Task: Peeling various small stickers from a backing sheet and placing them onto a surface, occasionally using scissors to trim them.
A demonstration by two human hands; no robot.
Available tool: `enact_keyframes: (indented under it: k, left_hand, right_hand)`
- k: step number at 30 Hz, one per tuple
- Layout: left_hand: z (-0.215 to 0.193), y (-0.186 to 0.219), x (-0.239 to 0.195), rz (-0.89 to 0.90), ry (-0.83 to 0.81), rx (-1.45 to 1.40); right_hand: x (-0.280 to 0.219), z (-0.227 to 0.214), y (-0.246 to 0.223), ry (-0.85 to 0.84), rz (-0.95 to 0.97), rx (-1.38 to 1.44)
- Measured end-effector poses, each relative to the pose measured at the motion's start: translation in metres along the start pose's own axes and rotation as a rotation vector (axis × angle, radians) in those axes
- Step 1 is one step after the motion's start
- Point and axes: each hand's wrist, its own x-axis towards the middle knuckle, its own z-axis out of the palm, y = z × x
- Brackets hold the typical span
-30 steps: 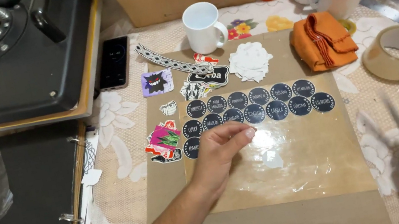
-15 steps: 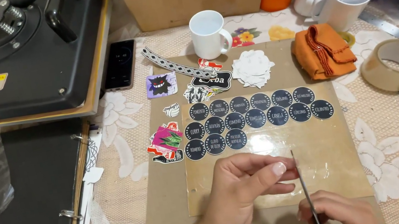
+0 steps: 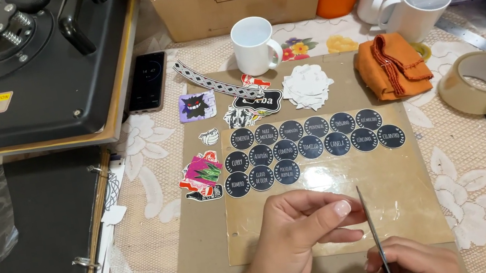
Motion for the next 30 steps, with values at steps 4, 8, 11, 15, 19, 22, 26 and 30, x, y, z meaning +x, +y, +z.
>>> enact_keyframes:
  k: [4, 8, 11, 15, 19, 22, 26, 30]
  left_hand:
    - [-0.002, -0.002, 0.001, 0.019, -0.007, 0.013]
    - [-0.013, -0.011, 0.004, 0.296, -0.027, 0.136]
    - [-0.036, -0.014, 0.007, 0.447, 0.03, 0.226]
    - [-0.019, 0.027, 0.005, 0.363, 0.048, 0.538]
    - [-0.009, 0.032, 0.014, 0.34, 0.019, 0.659]
    - [-0.006, 0.029, 0.02, 0.345, 0.005, 0.681]
    - [-0.005, 0.03, 0.021, 0.329, -0.014, 0.699]
    - [-0.033, 0.045, 0.034, 0.626, -0.037, 0.817]
  right_hand:
    - [0.004, 0.007, -0.024, 0.136, 0.001, -0.069]
    - [0.013, 0.017, -0.018, 0.391, -0.27, -0.407]
    - [0.002, 0.016, 0.014, 0.497, -0.243, -0.776]
    - [0.005, 0.003, 0.007, 0.415, -0.314, -0.892]
    - [0.006, 0.002, 0.008, 0.433, -0.325, -1.009]
    - [0.009, 0.001, 0.005, 0.445, -0.35, -1.044]
    - [0.003, 0.009, 0.024, 0.416, -0.283, -1.146]
    - [0.028, -0.03, 0.04, -0.008, 0.324, -1.006]
